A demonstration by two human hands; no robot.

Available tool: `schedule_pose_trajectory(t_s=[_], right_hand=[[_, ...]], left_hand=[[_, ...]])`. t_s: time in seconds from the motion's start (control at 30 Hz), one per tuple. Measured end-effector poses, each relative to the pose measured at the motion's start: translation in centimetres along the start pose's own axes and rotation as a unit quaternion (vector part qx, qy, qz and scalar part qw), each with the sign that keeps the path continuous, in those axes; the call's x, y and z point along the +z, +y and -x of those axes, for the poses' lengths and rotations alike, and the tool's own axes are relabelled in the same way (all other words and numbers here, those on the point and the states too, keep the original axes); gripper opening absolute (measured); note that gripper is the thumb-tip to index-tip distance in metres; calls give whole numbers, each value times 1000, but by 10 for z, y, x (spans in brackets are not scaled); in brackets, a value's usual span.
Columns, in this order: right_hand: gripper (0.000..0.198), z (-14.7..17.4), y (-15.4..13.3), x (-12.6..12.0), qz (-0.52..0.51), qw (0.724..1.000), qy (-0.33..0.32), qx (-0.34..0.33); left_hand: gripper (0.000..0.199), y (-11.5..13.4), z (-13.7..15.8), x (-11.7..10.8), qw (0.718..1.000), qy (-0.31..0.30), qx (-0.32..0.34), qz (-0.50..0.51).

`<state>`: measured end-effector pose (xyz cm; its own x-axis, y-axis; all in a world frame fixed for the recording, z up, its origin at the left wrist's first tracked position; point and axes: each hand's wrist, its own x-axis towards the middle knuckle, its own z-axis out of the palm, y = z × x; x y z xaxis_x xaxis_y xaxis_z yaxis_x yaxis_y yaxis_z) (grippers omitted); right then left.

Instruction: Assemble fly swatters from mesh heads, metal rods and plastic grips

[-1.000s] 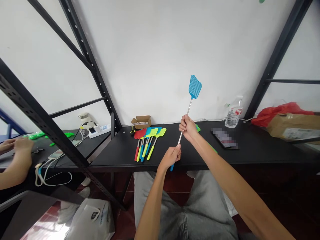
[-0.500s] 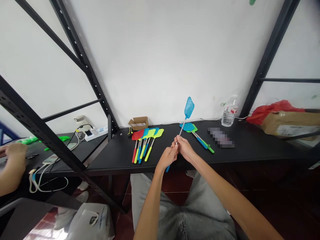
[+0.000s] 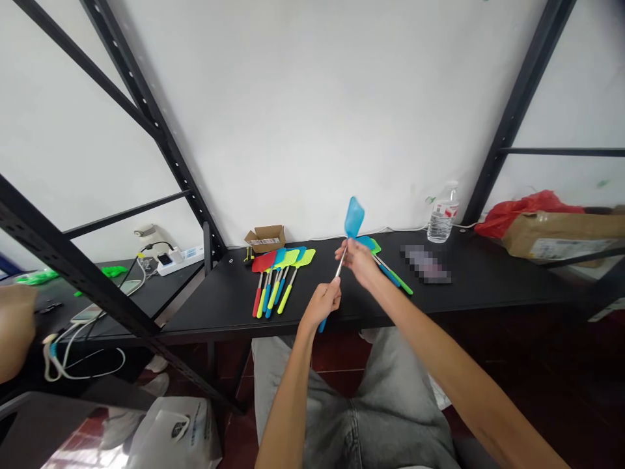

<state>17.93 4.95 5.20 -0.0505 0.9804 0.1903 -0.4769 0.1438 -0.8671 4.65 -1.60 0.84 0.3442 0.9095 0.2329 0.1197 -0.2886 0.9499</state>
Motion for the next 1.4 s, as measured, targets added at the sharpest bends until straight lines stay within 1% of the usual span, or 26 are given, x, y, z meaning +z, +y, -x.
schedule_pose_trajectory(t_s=[0.03,0.1,0.17,0.23,0.3,0.4,0.5,0.6,0.67,0.77,0.9,1.0,1.13,1.2,1.27,1.4], right_hand=[[42,9,13,3,7,999,-30,9],[43,26,34,8,-18,999,-34,17],[42,34,41,9,-25,999,-37,24],[39,33,35,5,-14,998,-54,37],[36,28,23,-2,-2,996,-73,49],[36,22,14,-11,-21,996,-63,66],[32,24,25,-12,-24,997,-42,65],[24,30,42,-6,41,996,-74,38],[21,33,48,-2,58,993,-95,41],[25,36,48,0,25,992,-107,65],[38,40,42,-3,24,990,-124,57],[43,37,37,-5,12,992,-108,63],[41,21,25,-4,-49,995,-32,79],[38,17,22,-2,-67,994,-5,84],[37,17,23,1,-82,993,1,83],[41,25,30,5,-85,994,-11,66]], left_hand=[[59,-1,0,0,1000,12,0,3],[59,-1,0,0,1000,24,-1,8],[59,-1,0,-1,1000,21,-2,13],[58,0,0,-1,1000,19,-1,21],[58,1,-1,0,999,20,0,30],[57,2,-2,1,999,20,-1,31],[58,2,-2,1,999,21,-9,25],[59,1,-3,2,999,42,-8,18],[59,0,-4,2,998,52,-6,19],[58,-2,-5,2,998,68,-5,13],[61,-1,-4,2,992,109,10,-58],[61,1,-3,4,991,103,10,-83],[55,0,-1,6,995,79,-5,-66],[55,-2,-1,7,996,70,-16,-54],[56,-4,-1,7,996,65,-21,-57],[57,-5,-1,5,995,58,-21,-82]])
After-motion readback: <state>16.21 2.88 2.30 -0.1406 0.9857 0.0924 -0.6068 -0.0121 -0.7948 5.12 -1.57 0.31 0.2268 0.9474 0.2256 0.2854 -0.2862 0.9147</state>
